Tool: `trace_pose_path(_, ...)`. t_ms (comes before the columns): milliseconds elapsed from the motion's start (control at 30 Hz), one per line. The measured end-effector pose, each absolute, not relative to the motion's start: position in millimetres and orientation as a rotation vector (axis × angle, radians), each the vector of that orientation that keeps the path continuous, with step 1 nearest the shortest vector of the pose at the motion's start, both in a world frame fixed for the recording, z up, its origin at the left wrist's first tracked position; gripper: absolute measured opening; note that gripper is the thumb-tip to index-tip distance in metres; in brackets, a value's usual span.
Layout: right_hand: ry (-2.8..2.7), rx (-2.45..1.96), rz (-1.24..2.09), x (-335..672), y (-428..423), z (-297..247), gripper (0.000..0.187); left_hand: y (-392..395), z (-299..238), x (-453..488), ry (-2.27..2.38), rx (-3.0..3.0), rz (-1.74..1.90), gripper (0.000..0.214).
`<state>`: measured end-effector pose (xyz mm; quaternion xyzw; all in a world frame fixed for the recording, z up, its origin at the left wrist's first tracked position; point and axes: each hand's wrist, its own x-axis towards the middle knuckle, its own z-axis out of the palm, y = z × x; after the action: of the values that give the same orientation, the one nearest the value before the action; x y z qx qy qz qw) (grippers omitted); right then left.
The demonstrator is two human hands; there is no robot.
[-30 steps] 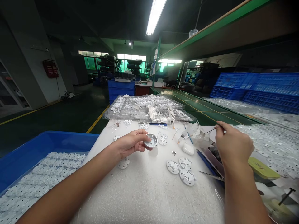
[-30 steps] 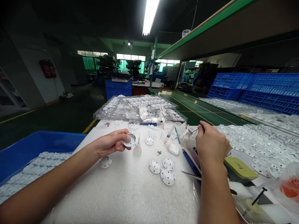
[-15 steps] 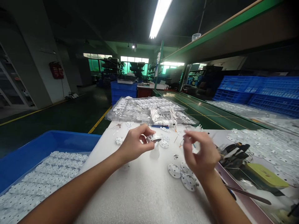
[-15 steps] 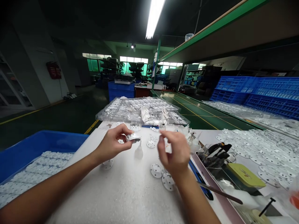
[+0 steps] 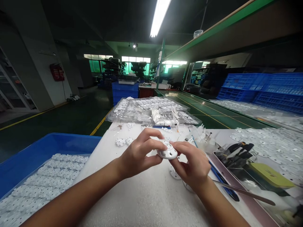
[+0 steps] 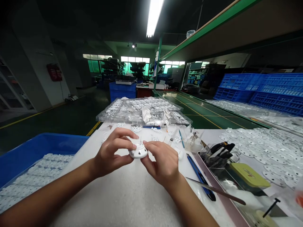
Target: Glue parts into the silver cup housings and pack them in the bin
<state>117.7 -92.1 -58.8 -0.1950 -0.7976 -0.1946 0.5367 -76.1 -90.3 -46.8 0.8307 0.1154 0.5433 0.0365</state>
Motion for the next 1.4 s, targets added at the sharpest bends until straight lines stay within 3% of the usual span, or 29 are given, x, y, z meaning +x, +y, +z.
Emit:
trace_pose_path(100, -1.812, -0.402, -0.597, 124.1, -94.9, -55.3, 0.026, -78.5, -40.6, -88.9, 0.505, 2.757, 1.719, 0.043)
trace_pose_path(167, -1.811, -0.361, -0.63, 127.5, -95.2, -54.3, 0.024, -63.6, -41.8, -101.1, 0.834, 2.753, 1.636, 0.031)
trace_pose_path(300, -1.91, -0.221, -0.652, 126.0, -92.9, -59.6, 0.023, -26.2, -57.3, -117.3, 1.417, 2.466, 1.094, 0.016)
trace_pose_path(567, -1.96, -0.18, -0.638, 119.2, -91.5, -68.6, 0.025, 34.0, -86.2, -92.3, 1.443, 2.323, 0.633, 0.015)
trace_pose_path(867, -1.911, -0.218, -0.584, 122.3, -91.8, -68.6, 0.024, 49.3, -101.6, -65.1, 1.386, 2.216, 0.727, 0.008)
trace_pose_path(1200, -1.887, -0.452, -0.372, 118.4, -85.4, -70.5, 0.022, -35.1, -9.0, -81.4, 0.931, 1.866, 0.985, 0.027)
trace_pose_path(1400, -1.886, -0.565, -0.369, 113.7, -87.8, -72.4, 0.017, -83.9, 0.5, -95.8, 0.847, 1.895, 1.1, 0.021)
